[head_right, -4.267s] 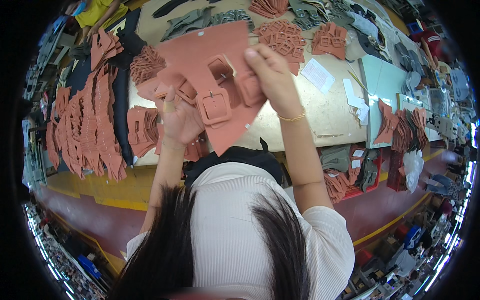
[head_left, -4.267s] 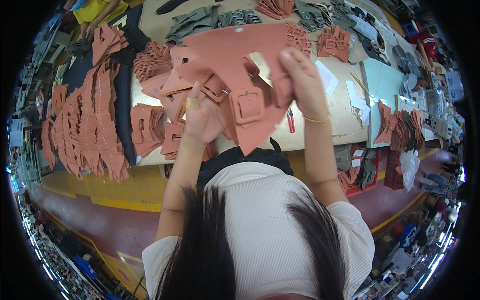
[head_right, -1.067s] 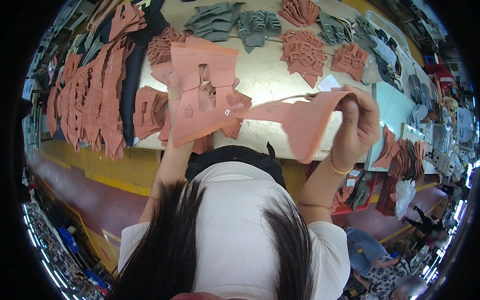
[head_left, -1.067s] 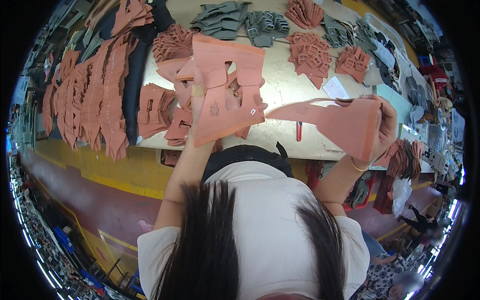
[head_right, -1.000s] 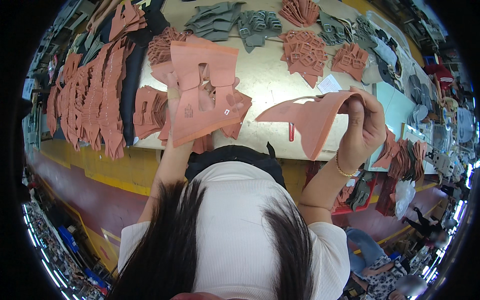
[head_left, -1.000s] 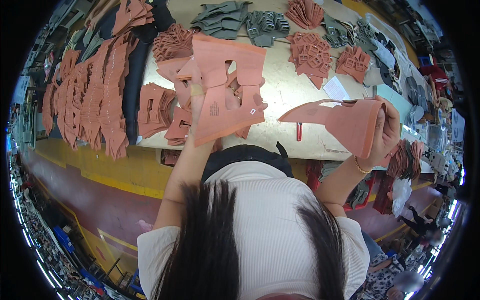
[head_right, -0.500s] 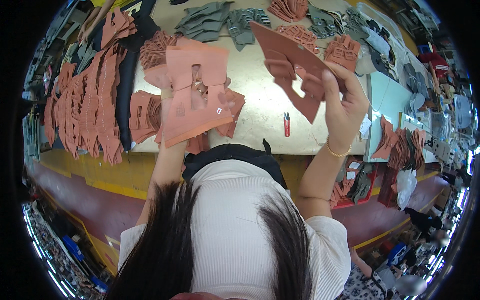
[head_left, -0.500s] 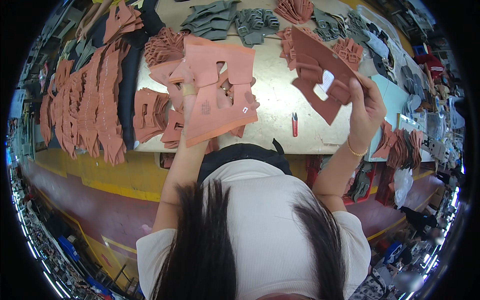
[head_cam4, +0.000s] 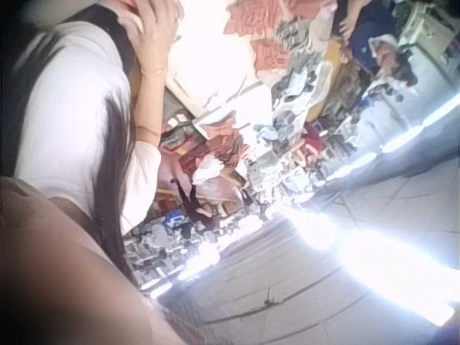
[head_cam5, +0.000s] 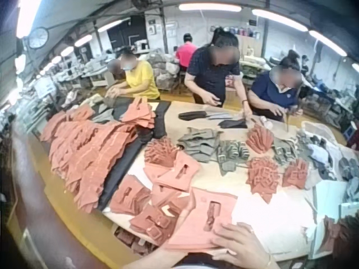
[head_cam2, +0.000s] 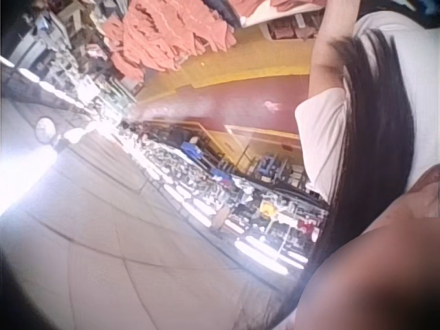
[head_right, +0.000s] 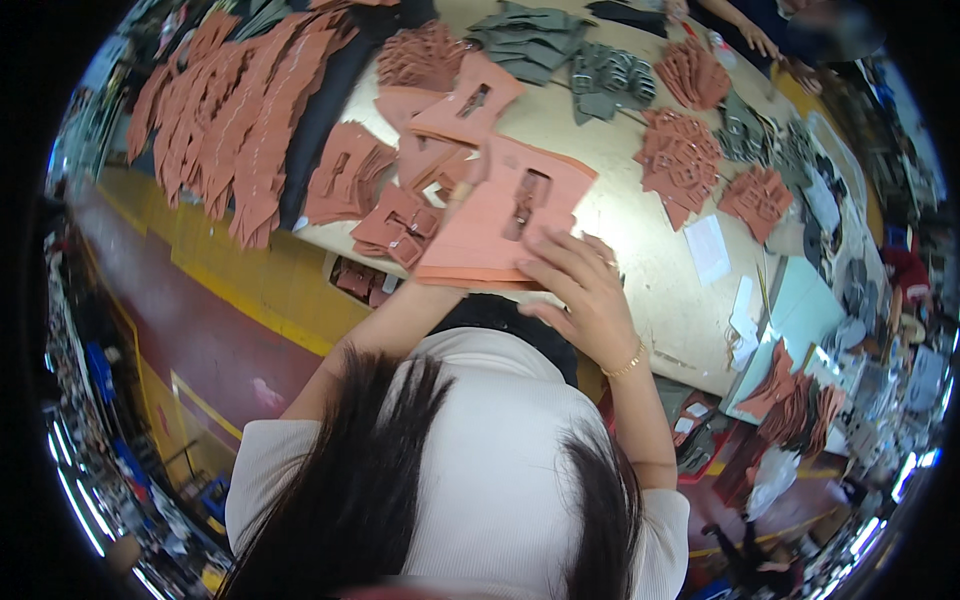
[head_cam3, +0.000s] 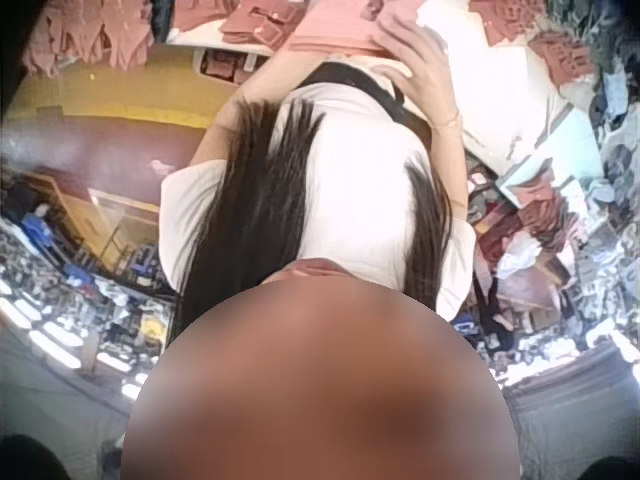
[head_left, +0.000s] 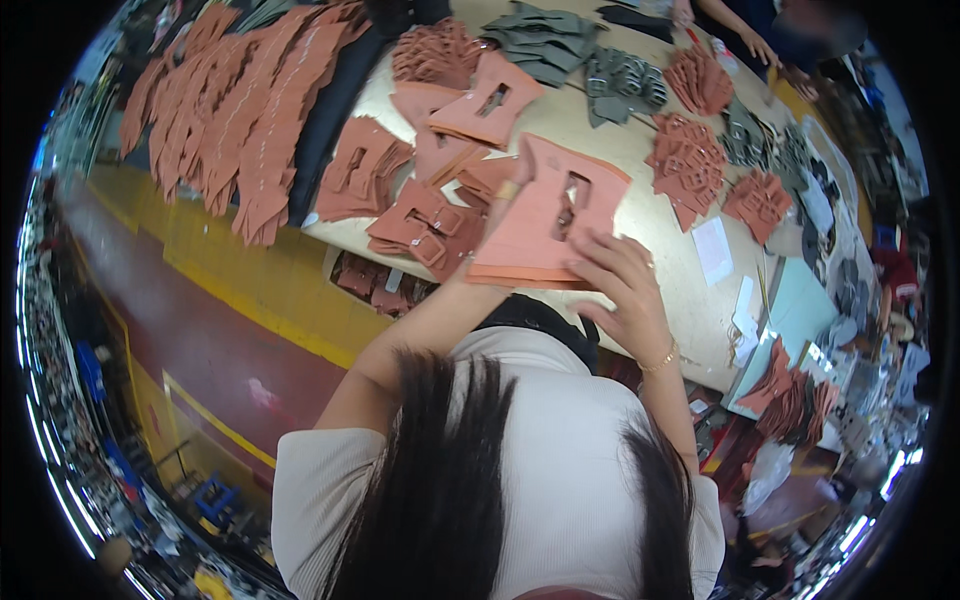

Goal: The person sorts and stacks reddish-brown leather pieces with buckle cutouts on a worktable. They repeatedly pick up pieces, align them, and place them into neat piles, occasionally moving stacks into a red basket. Other workers are visible in the background.

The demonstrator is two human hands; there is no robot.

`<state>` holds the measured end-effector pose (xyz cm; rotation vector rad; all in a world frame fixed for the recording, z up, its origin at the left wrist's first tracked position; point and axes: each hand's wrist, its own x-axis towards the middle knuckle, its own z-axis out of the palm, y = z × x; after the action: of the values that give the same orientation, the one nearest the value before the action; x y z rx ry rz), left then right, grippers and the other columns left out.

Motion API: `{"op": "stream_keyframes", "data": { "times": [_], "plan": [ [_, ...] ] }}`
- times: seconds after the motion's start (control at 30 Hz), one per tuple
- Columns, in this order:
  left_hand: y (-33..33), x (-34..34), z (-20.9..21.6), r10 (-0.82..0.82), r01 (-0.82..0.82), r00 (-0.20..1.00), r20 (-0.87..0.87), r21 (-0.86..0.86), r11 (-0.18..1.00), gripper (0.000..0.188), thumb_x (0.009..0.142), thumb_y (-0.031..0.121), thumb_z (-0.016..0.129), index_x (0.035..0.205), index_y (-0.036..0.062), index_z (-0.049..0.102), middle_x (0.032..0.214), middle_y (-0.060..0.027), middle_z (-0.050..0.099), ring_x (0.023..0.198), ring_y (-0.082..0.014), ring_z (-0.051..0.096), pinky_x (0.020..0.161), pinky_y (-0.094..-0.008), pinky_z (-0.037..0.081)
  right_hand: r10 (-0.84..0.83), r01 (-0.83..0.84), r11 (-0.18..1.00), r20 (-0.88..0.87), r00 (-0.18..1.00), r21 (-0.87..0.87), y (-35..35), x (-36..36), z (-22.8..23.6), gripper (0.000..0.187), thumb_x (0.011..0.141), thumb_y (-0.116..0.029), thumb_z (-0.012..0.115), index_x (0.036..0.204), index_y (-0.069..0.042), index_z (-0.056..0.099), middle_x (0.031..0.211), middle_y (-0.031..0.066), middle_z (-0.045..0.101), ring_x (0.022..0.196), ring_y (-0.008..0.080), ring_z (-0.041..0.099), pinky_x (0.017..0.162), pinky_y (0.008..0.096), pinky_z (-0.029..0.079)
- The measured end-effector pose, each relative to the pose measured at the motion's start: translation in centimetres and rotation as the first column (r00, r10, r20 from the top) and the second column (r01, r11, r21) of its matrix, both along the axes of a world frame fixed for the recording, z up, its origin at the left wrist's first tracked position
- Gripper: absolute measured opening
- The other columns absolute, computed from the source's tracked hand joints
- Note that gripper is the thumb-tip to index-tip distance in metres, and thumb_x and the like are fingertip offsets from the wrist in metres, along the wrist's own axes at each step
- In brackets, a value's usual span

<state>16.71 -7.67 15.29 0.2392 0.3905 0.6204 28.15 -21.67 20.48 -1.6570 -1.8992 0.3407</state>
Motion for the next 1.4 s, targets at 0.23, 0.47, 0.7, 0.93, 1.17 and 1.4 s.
{"op": "stream_keyframes", "data": {
  "times": [0.23,0.47,0.7,0.93,1.17,1.4],
  "plan": [
    [-3.2,-2.5,-4.6,-0.189,0.2,0.977,0.093,-0.128,0.971,0.044,0.098,0.042,0.044,0.128,0.0098,0.045,0.117,-0.0081,0.054,0.105,-0.0237,0.057,0.09,-0.0394,0.051,-0.04,0.018,0.994,0.197,0.98,0.11,-0.2,1.2,0.1,0.041,0.067,-0.001,0.069,0.106,-0.012,0.067,0.113,0.0043,0.065,0.114,0.0263,0.057,0.104,0.0441,0.037],
    [-3.7,-8.9,-6.9,0.054,-0.051,0.903,-0.427,0.019,0.999,0.06,0.097,0.05,0.04,0.138,0.0062,0.038,0.132,-0.0124,0.051,0.121,-0.0249,0.049,0.104,-0.0396,0.04,0.122,-0.196,0.969,-0.4,0.908,-0.151,2.9,-1.4,2.6,0.033,0.078,0.001,0.066,0.11,-0.003,0.061,0.103,0.0123,0.066,0.097,0.0291,0.064,0.089,0.036,0.048],
    [-6.3,-15.6,-5.1,0.243,-0.185,0.947,0.208,-0.265,0.946,0.073,0.096,0.061,0.028,0.142,0.0036,0.031,0.132,-0.0135,0.049,0.118,-0.0276,0.051,0.105,-0.0451,0.038,0.125,-0.253,0.947,-0.496,0.859,-0.199,11.8,-7.0,-3.4,0.037,0.096,-0.015,0.048,0.131,-0.004,0.044,0.122,0.0168,0.056,0.118,0.0298,0.053,0.101,0.0338,0.038],
    [-4.9,-15.0,-11.1,0.492,-0.487,0.781,-0.385,0.12,0.865,0.07,0.097,0.053,0.04,0.145,0.0078,0.02,0.137,-0.0157,0.039,0.127,-0.0268,0.038,0.107,-0.0406,0.032,0.259,-0.436,0.829,-0.449,0.855,-0.351,19.5,-12.8,-12.7,0.041,0.094,-0.008,0.046,0.134,-0.006,0.041,0.129,0.0198,0.052,0.122,0.0348,0.048,0.102,0.0395,0.037],
    [-2.1,-17.1,-17.2,0.284,-0.26,0.311,-0.907,0.206,0.943,0.079,0.094,0.051,0.045,0.148,0.0035,0.011,0.144,-0.0264,0.018,0.136,-0.0341,0.021,0.111,-0.0412,0.024,0.165,-0.16,0.904,-0.021,0.986,-0.396,20.7,-12.9,-18.8,0.046,0.092,-0.018,0.053,0.134,-0.004,0.041,0.129,0.0199,0.051,0.12,0.0374,0.048,0.101,0.0419,0.037],
    [-0.6,-15.4,-15.8,0.326,-0.342,0.94,-0.106,-0.263,0.902,0.061,0.098,0.054,0.029,0.14,0.0098,0.036,0.138,-0.0109,0.046,0.126,-0.0274,0.046,0.107,-0.0435,0.037,-0.058,-0.204,0.824,-0.437,0.898,-0.528,18.0,-10.8,-21.3,0.061,0.095,-0.039,0.049,0.144,-0.006,0.032,0.142,0.0225,0.039,0.13,0.0384,0.04,0.106,0.05,0.031]
  ]
}}
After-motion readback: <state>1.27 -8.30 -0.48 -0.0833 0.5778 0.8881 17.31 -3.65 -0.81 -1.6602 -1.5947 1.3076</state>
